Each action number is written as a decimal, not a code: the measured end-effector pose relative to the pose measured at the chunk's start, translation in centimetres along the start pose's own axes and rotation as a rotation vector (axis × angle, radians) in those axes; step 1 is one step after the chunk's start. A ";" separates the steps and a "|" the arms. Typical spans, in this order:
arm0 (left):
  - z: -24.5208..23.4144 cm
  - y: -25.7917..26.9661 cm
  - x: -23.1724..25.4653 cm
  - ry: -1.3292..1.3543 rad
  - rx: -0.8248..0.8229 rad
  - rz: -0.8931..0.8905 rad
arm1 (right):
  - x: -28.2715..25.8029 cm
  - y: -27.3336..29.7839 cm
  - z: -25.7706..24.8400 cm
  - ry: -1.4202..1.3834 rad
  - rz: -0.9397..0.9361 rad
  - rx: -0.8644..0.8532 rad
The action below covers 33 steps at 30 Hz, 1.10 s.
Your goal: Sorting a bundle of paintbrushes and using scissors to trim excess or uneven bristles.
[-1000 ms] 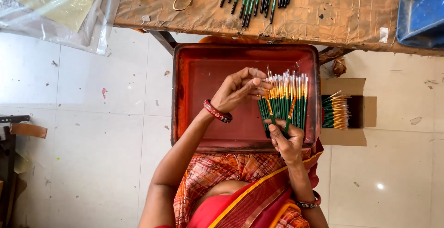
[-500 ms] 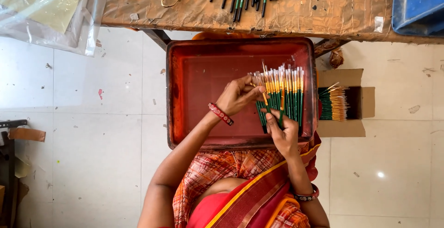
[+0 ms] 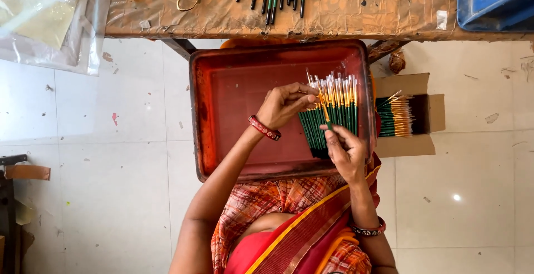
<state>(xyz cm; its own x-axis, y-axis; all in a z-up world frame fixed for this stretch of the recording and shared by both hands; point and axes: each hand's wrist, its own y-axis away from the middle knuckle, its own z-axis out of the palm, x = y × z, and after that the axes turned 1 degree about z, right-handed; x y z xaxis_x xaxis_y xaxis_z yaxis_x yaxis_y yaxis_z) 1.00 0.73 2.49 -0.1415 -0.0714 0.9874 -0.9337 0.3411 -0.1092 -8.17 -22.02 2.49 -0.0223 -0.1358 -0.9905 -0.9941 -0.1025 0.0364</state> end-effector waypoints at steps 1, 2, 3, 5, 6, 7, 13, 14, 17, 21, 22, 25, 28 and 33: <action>-0.2 -0.1 0.9 -0.002 0.004 0.000 | -0.2 0.3 0.3 -0.001 -0.002 -0.004; -0.4 -0.3 1.8 0.230 -0.036 -0.078 | -0.3 0.5 0.6 0.024 -0.030 -0.003; -0.6 -0.5 2.8 0.461 -0.078 -0.157 | -0.5 0.7 0.9 0.048 -0.058 -0.001; -0.9 -0.4 3.4 0.509 -0.070 -0.165 | -1.0 0.8 1.0 0.067 -0.078 0.005; -0.9 -0.4 3.7 0.560 -0.065 -0.177 | -1.3 0.9 1.0 0.087 -0.092 0.013; -1.0 -0.4 3.7 0.559 -0.065 -0.172 | -1.3 0.8 1.0 0.088 -0.098 0.012; -0.3 0.1 3.4 0.639 -0.056 -0.088 | -1.3 0.9 1.1 0.080 -0.087 0.012; 0.1 0.3 3.4 0.594 -0.068 -0.096 | -1.4 0.9 1.2 0.072 -0.075 0.020; 1.8 1.1 3.4 0.422 -0.098 -0.095 | -1.3 1.0 1.5 0.079 -0.054 0.030; 1.8 0.5 1.6 0.277 -0.008 -0.190 | -1.6 0.0 2.2 0.272 0.026 -0.008; 2.1 0.3 0.2 0.268 0.016 -0.168 | -1.3 -0.3 2.1 0.275 -0.003 -0.026; 2.9 -0.4 -3.5 0.129 0.114 -0.311 | -0.5 -1.1 1.3 0.703 -0.325 0.097; 3.2 -0.3 -5.2 -0.238 0.201 -0.207 | 0.8 -2.0 0.4 1.005 -0.252 0.134; 2.0 1.3 -5.6 -0.440 0.255 -0.131 | 1.9 -3.5 1.3 1.249 -0.031 0.036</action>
<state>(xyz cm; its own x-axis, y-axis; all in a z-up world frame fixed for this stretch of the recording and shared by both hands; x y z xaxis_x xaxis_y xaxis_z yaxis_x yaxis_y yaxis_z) -0.08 -0.30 -3.40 -0.0916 -0.5035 0.8592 -0.9955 0.0675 -0.0665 -4.89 -20.67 0.34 0.0975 -0.9774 -0.1875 -0.9952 -0.0977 -0.0081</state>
